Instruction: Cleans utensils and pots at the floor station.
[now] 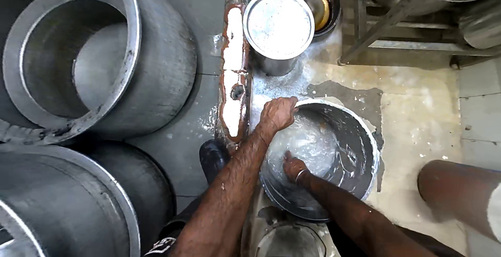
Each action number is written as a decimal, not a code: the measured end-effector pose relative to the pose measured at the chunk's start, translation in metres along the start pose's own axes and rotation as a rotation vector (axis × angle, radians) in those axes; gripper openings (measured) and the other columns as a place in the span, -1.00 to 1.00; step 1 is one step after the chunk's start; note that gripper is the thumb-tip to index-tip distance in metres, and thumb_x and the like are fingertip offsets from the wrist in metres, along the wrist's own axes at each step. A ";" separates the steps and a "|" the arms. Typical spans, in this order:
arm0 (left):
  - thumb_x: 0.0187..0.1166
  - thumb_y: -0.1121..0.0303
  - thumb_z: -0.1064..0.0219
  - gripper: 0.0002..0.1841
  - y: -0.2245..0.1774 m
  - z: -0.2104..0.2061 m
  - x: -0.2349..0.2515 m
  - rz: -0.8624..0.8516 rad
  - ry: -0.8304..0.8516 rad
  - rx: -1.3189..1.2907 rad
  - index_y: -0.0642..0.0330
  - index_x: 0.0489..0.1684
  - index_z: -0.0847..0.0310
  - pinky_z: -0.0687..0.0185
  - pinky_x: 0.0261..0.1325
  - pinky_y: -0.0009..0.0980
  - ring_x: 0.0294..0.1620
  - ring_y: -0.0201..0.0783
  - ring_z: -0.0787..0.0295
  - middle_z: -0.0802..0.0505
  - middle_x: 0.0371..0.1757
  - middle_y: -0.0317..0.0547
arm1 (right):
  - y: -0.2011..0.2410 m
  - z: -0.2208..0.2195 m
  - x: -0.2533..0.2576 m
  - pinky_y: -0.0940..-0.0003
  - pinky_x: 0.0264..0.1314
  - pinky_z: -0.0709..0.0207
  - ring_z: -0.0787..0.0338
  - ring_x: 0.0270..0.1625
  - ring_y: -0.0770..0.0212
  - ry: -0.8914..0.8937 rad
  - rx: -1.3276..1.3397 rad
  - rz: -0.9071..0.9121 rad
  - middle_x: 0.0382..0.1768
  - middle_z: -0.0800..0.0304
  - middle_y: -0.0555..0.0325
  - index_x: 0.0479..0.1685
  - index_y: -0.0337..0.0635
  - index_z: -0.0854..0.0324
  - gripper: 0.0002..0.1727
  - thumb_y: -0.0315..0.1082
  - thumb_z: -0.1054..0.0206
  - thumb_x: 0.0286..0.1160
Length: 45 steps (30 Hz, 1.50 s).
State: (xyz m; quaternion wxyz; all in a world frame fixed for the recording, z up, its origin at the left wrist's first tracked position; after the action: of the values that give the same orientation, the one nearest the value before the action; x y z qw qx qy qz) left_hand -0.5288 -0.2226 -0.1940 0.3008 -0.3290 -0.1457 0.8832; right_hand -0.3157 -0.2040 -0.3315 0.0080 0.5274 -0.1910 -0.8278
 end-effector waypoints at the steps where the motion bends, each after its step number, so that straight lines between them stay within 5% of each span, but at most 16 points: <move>1: 0.81 0.14 -0.15 -0.70 0.001 0.000 0.001 0.000 0.002 -0.007 0.10 0.16 -0.69 -0.67 0.05 0.26 0.10 0.19 -0.84 -0.87 -0.01 0.14 | 0.010 0.005 0.007 -0.31 0.19 -0.68 -0.72 0.27 -0.44 -0.022 0.008 0.025 0.77 -0.08 -0.40 0.72 -0.24 -0.29 -0.28 -0.48 -0.36 0.47; 5: 0.81 0.13 -0.16 -0.70 0.002 -0.001 0.000 -0.009 -0.006 -0.033 0.08 0.19 -0.70 -0.68 0.04 0.25 0.08 0.18 -0.85 -0.88 -0.02 0.12 | 0.028 0.034 0.037 -0.25 0.00 -0.75 -0.81 0.10 -0.38 -0.205 0.102 -0.025 0.76 -0.14 -0.37 0.71 -0.11 -0.33 -0.21 -0.41 -0.49 0.37; 8: 0.82 0.13 -0.15 -0.69 0.002 0.000 -0.002 -0.007 -0.015 -0.018 0.09 0.21 -0.70 -0.67 0.02 0.26 0.07 0.20 -0.85 -0.87 -0.01 0.14 | 0.023 0.070 0.053 -0.29 0.05 -0.71 -0.79 0.19 -0.38 -0.290 0.159 -0.097 0.71 -0.21 -0.43 0.68 -0.25 -0.36 -0.17 -0.24 -0.55 0.32; 12: 0.83 0.10 -0.11 -0.67 0.001 0.000 -0.003 0.011 -0.013 0.024 0.10 0.19 -0.67 -0.69 0.02 0.24 0.08 0.19 -0.85 -0.87 0.00 0.13 | -0.023 0.115 0.061 -0.37 0.15 -0.66 -0.73 0.32 -0.42 -0.453 0.277 -0.235 0.62 -0.37 -0.45 0.76 -0.21 -0.28 -0.06 -0.15 -0.57 0.29; 15: 0.83 0.14 -0.11 -0.69 0.001 -0.003 -0.007 0.014 -0.015 -0.001 0.13 0.16 -0.66 -0.67 0.02 0.24 0.08 0.19 -0.84 -0.86 -0.02 0.14 | -0.077 0.127 0.042 -0.38 0.22 -0.63 -0.73 0.34 -0.41 -0.514 0.268 -0.351 0.45 -0.60 -0.41 0.63 -0.27 -0.39 -0.24 -0.18 -0.50 0.40; 21: 0.83 0.19 -0.12 -0.69 0.000 0.000 -0.007 0.033 0.001 -0.048 0.18 0.21 -0.67 -0.66 0.07 0.28 0.13 0.24 -0.83 -0.86 0.04 0.20 | -0.119 0.101 0.013 -0.31 0.27 -0.65 -0.73 0.34 -0.44 -0.582 0.404 -0.614 0.61 -0.36 -0.51 0.72 -0.33 -0.22 -0.11 -0.23 -0.56 0.38; 25: 0.83 0.18 -0.11 -0.70 0.000 -0.002 -0.002 0.001 -0.004 -0.021 0.16 0.18 -0.66 -0.68 0.04 0.24 0.11 0.21 -0.84 -0.86 0.02 0.16 | -0.064 0.113 0.046 -0.29 0.11 -0.71 -0.79 0.19 -0.44 -0.547 0.308 -0.436 0.64 -0.29 -0.51 0.72 -0.29 -0.22 -0.03 -0.37 -0.61 0.17; 28: 0.83 0.17 -0.12 -0.70 0.000 -0.001 -0.004 0.010 -0.016 -0.009 0.15 0.15 -0.67 -0.69 0.03 0.22 0.09 0.20 -0.85 -0.86 0.02 0.15 | -0.023 0.115 0.057 -0.19 0.37 -0.61 -0.75 0.36 -0.32 -0.457 0.352 -0.333 0.41 -0.64 -0.40 0.66 -0.46 -0.25 -0.24 -0.35 -0.43 0.47; 30: 0.83 0.19 -0.13 -0.71 0.001 0.000 -0.005 0.010 -0.008 -0.006 0.16 0.18 -0.67 -0.69 0.03 0.24 0.10 0.21 -0.85 -0.86 0.04 0.16 | -0.005 0.104 0.049 -0.26 0.40 -0.56 -0.68 0.42 -0.35 -0.372 0.229 -0.180 0.52 -0.53 -0.38 0.55 -0.42 -0.47 -0.38 -0.33 -0.40 0.50; 33: 0.83 0.19 -0.11 -0.70 -0.002 -0.001 -0.002 -0.011 0.007 0.009 0.15 0.18 -0.66 -0.68 0.02 0.24 0.10 0.21 -0.84 -0.86 0.04 0.16 | 0.012 0.062 0.040 -0.29 0.35 -0.59 -0.70 0.40 -0.36 -0.259 0.150 -0.093 0.54 -0.51 -0.41 0.72 -0.42 -0.24 -0.23 -0.35 -0.39 0.47; 36: 0.83 0.17 -0.10 -0.70 -0.001 0.001 -0.003 -0.009 -0.011 0.029 0.14 0.15 -0.67 -0.68 0.00 0.22 0.08 0.19 -0.85 -0.86 0.01 0.14 | 0.019 0.018 0.033 -0.24 0.17 -0.71 -0.76 0.28 -0.34 -0.241 0.019 0.078 0.66 -0.37 -0.29 0.57 -0.25 -0.50 -0.50 -0.35 -0.22 0.66; 39: 0.84 0.17 -0.09 -0.69 -0.003 -0.002 -0.005 -0.014 -0.003 0.031 0.16 0.17 -0.67 -0.69 0.02 0.24 0.09 0.20 -0.85 -0.86 0.01 0.16 | -0.002 -0.005 0.012 -0.33 0.16 -0.67 -0.69 0.33 -0.45 -0.030 -0.167 0.217 0.72 -0.26 -0.31 0.62 -0.04 -0.43 -0.47 -0.47 -0.20 0.65; 42: 0.84 0.18 -0.09 -0.69 -0.003 -0.001 -0.006 -0.007 0.003 0.017 0.16 0.16 -0.67 -0.68 0.03 0.24 0.10 0.19 -0.85 -0.86 0.01 0.15 | -0.023 -0.014 -0.009 -0.41 0.31 -0.56 -0.63 0.40 -0.52 0.166 -0.253 0.263 0.77 -0.17 -0.36 0.73 -0.09 -0.33 -0.41 -0.48 -0.18 0.67; 45: 0.84 0.15 -0.10 -0.69 -0.001 -0.001 -0.003 -0.010 -0.003 -0.006 0.15 0.13 -0.66 -0.68 0.03 0.23 0.10 0.20 -0.84 -0.86 0.01 0.14 | -0.023 -0.010 -0.008 -0.41 0.25 -0.61 -0.66 0.36 -0.51 0.158 -0.256 0.254 0.73 -0.22 -0.37 0.67 -0.10 -0.39 -0.48 -0.50 -0.11 0.72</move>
State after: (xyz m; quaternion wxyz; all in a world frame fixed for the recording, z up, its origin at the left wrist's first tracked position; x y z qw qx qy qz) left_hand -0.5261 -0.2241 -0.1924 0.3039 -0.3277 -0.1503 0.8818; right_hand -0.2992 -0.1838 -0.3362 0.1946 0.5570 -0.1480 -0.7937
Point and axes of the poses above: each hand's wrist, its own x-axis towards the middle knuckle, its own z-axis out of the back of the hand, y = z × x, the point moved 4 cm from there along x, towards the middle knuckle
